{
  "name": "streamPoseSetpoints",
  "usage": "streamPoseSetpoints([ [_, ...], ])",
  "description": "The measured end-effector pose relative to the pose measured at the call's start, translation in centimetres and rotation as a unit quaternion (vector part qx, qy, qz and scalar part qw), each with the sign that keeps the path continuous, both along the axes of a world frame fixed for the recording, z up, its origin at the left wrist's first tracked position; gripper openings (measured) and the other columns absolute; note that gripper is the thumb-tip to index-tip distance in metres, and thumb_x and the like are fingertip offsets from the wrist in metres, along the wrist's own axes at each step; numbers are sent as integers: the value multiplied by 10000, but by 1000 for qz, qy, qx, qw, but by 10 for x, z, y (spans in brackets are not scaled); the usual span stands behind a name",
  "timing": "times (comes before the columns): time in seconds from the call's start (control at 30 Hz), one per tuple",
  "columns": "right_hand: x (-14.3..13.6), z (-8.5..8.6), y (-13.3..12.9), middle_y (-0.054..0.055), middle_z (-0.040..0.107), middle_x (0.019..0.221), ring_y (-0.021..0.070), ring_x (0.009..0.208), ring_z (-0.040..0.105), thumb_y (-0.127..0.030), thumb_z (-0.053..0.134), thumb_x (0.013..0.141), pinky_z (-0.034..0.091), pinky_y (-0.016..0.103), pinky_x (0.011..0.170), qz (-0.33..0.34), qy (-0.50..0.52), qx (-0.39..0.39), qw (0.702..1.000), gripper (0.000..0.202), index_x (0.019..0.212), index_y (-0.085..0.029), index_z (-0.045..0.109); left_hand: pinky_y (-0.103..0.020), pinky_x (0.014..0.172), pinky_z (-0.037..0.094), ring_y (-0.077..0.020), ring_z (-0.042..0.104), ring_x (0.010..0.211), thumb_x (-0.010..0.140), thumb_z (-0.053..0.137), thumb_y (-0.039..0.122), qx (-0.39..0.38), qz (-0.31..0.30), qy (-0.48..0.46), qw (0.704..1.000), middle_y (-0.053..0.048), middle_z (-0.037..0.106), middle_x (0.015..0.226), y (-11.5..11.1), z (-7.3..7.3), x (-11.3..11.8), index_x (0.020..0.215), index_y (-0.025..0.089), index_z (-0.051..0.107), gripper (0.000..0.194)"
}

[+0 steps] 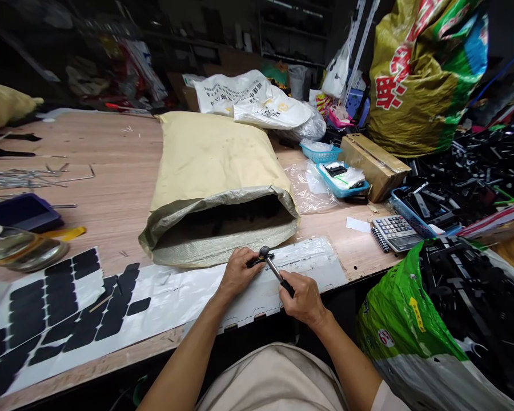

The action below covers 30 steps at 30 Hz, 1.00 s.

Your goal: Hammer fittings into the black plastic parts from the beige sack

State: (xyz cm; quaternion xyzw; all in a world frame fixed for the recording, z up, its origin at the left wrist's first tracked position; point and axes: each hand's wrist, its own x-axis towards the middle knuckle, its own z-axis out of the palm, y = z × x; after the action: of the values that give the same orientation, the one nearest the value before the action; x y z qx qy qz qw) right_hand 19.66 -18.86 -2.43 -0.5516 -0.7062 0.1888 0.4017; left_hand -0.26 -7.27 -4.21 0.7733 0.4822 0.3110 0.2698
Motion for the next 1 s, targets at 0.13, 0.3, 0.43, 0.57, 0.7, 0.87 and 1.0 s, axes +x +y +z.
streamPoseSetpoints([
  [0.13, 4, -4, 3, 112, 780, 1078, 272, 951, 746, -195, 617, 844, 606, 394, 877, -16, 27, -30, 999, 383, 1208, -195, 736, -376, 841, 430, -238, 513, 911, 804, 694, 242, -5, 3, 6, 1000, -33, 641, 837, -1, 0, 0, 922, 232, 749, 130],
  [0.3, 24, -14, 12, 81, 771, 909, 207, 720, 716, -301, 641, 870, 617, 328, 680, -85, 158, -70, 981, 381, 1210, -152, 727, -389, 847, 438, -251, 529, 925, 800, 706, 269, -14, 8, 7, 1000, -43, 663, 862, 1, 1, 1, 906, 218, 736, 122],
  [0.43, 32, -21, 18, -3, 654, 687, 121, 485, 561, -362, 620, 885, 520, 248, 490, -124, 261, -105, 952, 398, 1201, -138, 712, -383, 848, 439, -248, 555, 915, 813, 684, 317, -30, -5, -31, 999, -50, 671, 881, -14, 19, -1, 904, 213, 711, 141],
  [0.57, 31, -22, 18, -4, 633, 687, 116, 506, 549, -360, 638, 866, 503, 232, 486, -105, 270, -112, 951, 413, 1207, -138, 712, -289, 745, 435, -184, 581, 804, 884, 620, 404, -167, -117, -81, 976, -23, 682, 893, -64, 50, -10, 975, 209, 686, 225],
  [0.7, 30, -23, 17, 4, 647, 733, 112, 528, 541, -337, 632, 866, 485, 220, 486, -92, 227, -108, 963, 418, 1231, -150, 713, -245, 618, 356, -143, 521, 687, 881, 611, 388, -306, -224, -21, 925, 26, 641, 754, -119, 51, -14, 926, 214, 692, 197],
  [0.87, 30, -24, 17, 6, 636, 716, 113, 530, 527, -330, 620, 871, 478, 216, 488, -99, 215, -99, 966, 411, 1220, -135, 716, -272, 678, 403, -192, 598, 765, 856, 570, 399, -344, -145, 69, 925, -13, 687, 829, -146, -2, -4, 934, 199, 693, 247],
  [1.0, 30, -25, 16, 9, 643, 726, 113, 534, 525, -327, 623, 872, 475, 214, 493, -98, 206, -99, 969, 410, 1223, -137, 717, -367, 926, 457, -310, 636, 1105, 894, 492, 453, -365, -87, 129, 918, -155, 701, 1178, -145, -25, -4, 1178, 145, 673, 456],
])
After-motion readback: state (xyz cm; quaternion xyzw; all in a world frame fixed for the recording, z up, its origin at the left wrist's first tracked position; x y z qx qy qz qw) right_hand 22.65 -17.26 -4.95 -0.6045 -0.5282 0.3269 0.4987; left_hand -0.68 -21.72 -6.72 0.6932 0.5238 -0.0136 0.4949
